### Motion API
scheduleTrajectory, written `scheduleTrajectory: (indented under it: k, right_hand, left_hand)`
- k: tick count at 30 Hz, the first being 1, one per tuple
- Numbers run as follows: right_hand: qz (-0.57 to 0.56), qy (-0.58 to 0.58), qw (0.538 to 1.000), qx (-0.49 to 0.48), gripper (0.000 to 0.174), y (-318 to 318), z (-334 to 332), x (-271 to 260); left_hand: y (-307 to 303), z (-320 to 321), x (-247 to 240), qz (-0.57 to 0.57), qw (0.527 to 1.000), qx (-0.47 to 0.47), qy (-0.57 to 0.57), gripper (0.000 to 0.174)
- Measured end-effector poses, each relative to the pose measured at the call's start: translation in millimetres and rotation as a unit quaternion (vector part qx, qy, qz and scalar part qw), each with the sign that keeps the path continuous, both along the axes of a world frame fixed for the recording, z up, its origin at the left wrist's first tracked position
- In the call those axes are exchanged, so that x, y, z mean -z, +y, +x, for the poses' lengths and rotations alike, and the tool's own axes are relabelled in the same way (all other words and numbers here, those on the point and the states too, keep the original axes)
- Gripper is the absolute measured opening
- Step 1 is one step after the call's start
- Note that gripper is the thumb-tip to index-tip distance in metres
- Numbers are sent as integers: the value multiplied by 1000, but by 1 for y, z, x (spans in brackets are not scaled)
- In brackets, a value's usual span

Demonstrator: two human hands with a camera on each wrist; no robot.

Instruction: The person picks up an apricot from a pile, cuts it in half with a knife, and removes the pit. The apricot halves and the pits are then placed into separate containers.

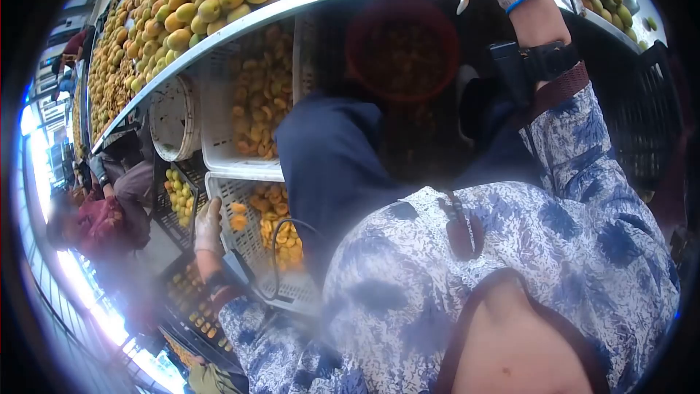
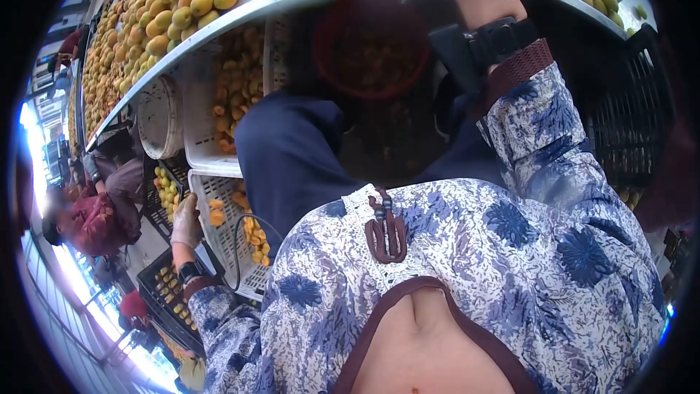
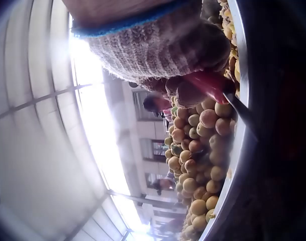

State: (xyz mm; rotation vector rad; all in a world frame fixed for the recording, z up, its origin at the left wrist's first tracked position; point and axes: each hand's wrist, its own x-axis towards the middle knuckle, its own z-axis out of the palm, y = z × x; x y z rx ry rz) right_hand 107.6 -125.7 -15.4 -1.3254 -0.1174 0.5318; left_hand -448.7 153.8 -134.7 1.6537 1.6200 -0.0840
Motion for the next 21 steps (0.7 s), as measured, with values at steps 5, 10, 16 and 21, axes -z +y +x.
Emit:
scheduleTrajectory:
  k: [5, 10, 16, 21]
  right_hand:
    - [198, 80, 971, 102, 17, -7, 14, 7]
    - [138, -117, 976, 118, 20, -26, 111, 114]
    - [213, 287, 932, 68, 17, -24, 27, -26]
    - [206, 314, 921, 99, 11, -32, 45, -32]
  left_hand:
    - [-16, -3, 0, 25, 975, -173, -138, 32]
    - [1, 83, -51, 58, 971, -2, -232, 33]
    - [-26, 292, -118, 127, 908, 189, -351, 32]
    - [-55, 448, -143, 149, 859, 369, -323, 31]
